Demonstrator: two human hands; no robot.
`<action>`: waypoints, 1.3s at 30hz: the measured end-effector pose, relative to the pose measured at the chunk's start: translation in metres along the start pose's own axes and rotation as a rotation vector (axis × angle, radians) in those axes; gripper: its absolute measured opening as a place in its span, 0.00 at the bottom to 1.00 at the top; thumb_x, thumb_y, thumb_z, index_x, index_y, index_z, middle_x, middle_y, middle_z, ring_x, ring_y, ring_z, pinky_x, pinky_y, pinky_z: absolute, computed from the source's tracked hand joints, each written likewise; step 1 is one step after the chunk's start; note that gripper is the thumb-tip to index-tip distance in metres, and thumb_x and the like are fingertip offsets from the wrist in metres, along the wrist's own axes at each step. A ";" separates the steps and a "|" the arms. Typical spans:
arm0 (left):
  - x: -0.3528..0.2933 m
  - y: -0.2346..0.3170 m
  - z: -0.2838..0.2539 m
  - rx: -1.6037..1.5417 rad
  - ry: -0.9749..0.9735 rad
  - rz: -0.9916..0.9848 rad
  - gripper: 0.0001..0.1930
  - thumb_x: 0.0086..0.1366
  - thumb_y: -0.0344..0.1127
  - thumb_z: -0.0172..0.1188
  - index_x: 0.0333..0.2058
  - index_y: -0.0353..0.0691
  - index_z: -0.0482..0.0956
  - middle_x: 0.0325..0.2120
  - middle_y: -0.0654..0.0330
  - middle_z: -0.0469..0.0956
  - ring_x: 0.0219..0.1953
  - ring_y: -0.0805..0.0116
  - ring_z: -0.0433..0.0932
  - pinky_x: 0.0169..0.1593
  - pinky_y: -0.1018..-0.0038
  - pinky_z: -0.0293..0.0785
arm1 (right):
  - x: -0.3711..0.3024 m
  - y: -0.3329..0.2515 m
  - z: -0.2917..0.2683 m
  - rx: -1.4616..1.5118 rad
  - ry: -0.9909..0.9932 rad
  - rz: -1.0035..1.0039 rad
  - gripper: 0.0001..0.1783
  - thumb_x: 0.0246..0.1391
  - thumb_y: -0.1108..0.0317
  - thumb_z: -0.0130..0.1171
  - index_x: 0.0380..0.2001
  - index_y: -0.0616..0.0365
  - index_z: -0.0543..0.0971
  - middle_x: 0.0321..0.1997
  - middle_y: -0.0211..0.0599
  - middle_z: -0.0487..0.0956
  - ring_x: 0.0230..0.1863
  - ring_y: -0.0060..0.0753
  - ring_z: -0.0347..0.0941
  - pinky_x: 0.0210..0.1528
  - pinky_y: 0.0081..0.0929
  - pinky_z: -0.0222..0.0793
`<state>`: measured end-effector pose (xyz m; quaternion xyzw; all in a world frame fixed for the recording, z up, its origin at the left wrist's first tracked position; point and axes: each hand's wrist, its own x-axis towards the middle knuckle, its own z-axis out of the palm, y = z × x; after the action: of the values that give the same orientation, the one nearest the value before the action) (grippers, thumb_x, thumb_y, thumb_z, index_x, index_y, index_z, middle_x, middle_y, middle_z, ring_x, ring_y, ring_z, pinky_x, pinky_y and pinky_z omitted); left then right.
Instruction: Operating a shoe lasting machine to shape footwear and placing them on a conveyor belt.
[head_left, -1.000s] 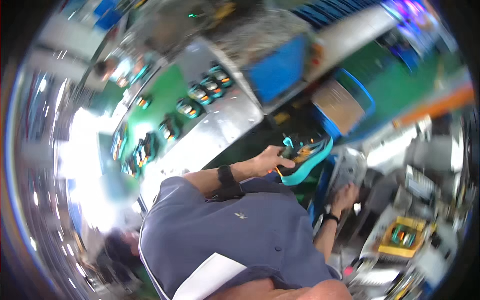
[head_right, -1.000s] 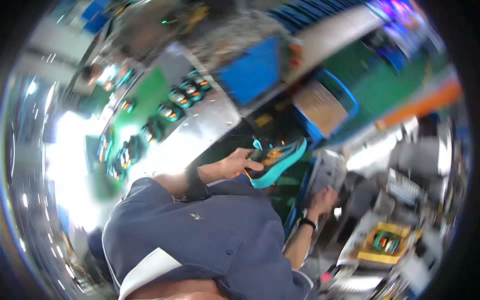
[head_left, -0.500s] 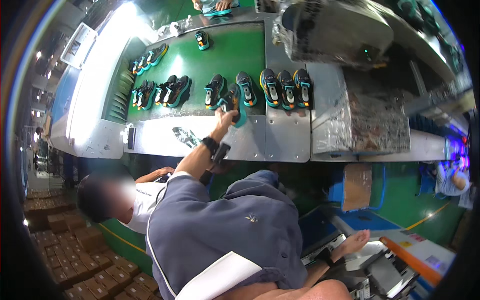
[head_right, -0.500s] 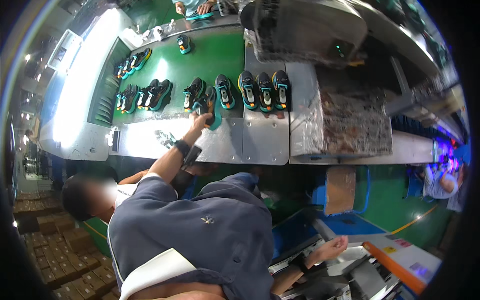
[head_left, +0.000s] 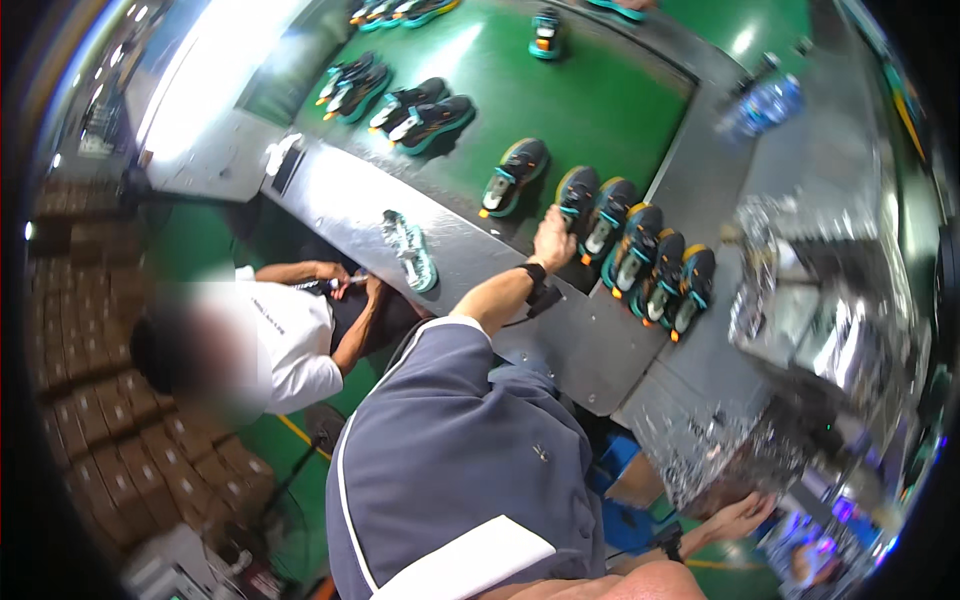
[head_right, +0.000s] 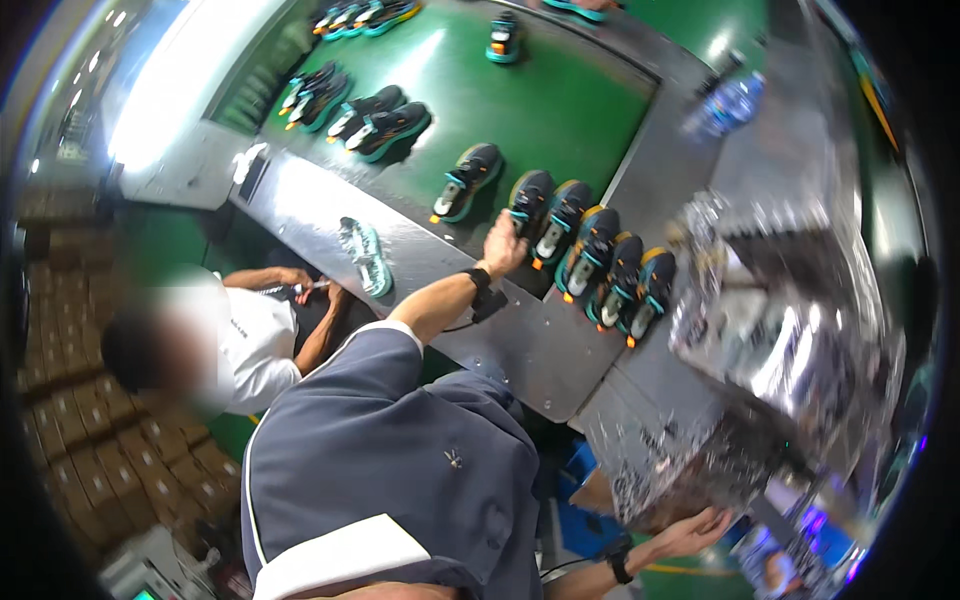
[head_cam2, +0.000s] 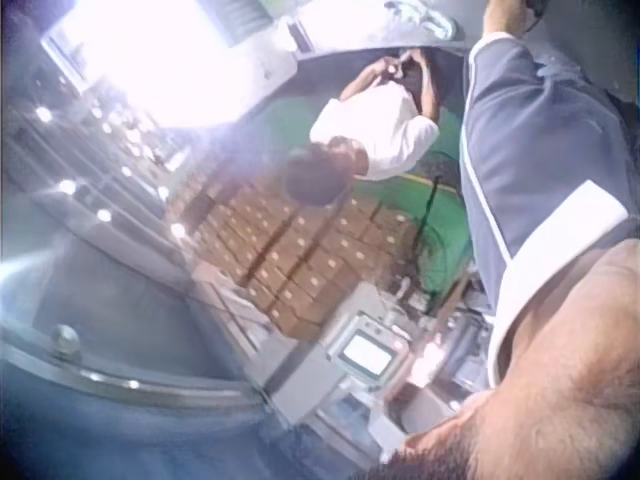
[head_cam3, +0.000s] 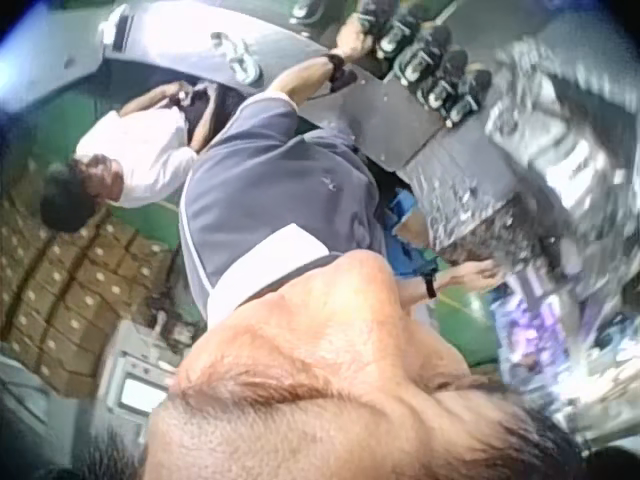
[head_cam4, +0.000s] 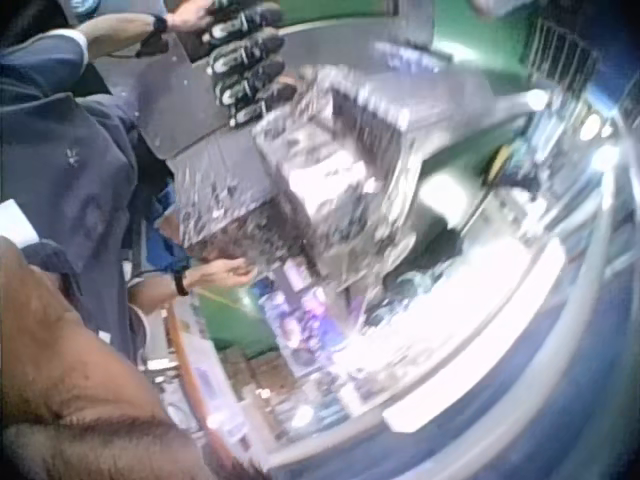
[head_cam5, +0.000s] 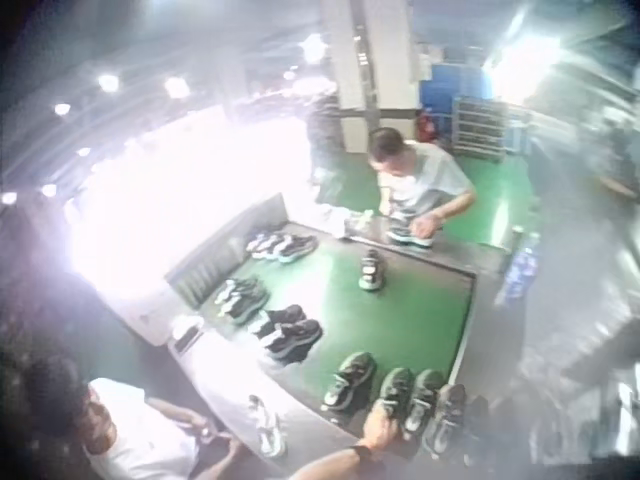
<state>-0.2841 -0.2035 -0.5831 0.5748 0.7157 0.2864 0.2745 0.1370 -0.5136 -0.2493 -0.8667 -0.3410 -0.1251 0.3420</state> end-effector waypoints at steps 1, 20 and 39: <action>-0.004 0.013 -0.004 -0.051 -0.069 -0.033 0.42 0.50 0.32 0.63 0.61 0.23 0.50 0.53 0.34 0.64 0.53 0.38 0.68 0.58 0.56 0.66 | 0.001 0.010 -0.003 0.011 0.010 -0.017 0.19 0.63 0.67 0.50 0.54 0.66 0.71 0.56 0.47 0.73 0.55 0.42 0.70 0.58 0.32 0.65; 0.087 -0.051 -0.103 0.243 0.052 -0.324 0.31 0.47 0.39 0.67 0.49 0.42 0.64 0.37 0.50 0.79 0.42 0.46 0.79 0.46 0.58 0.75 | 0.004 0.011 -0.005 -0.257 -0.126 -0.127 0.17 0.60 0.69 0.51 0.50 0.65 0.74 0.55 0.47 0.75 0.56 0.46 0.69 0.59 0.40 0.64; -0.009 0.028 -0.057 0.015 0.344 -0.270 0.47 0.50 0.34 0.64 0.65 0.36 0.46 0.61 0.44 0.55 0.62 0.44 0.57 0.62 0.41 0.52 | 0.011 0.000 0.004 -0.379 -0.136 -0.159 0.19 0.59 0.65 0.47 0.47 0.65 0.78 0.50 0.48 0.77 0.51 0.49 0.73 0.55 0.40 0.67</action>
<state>-0.3047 -0.2126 -0.5229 0.4186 0.8245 0.3356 0.1797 0.1447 -0.5054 -0.2470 -0.8922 -0.4009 -0.1548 0.1384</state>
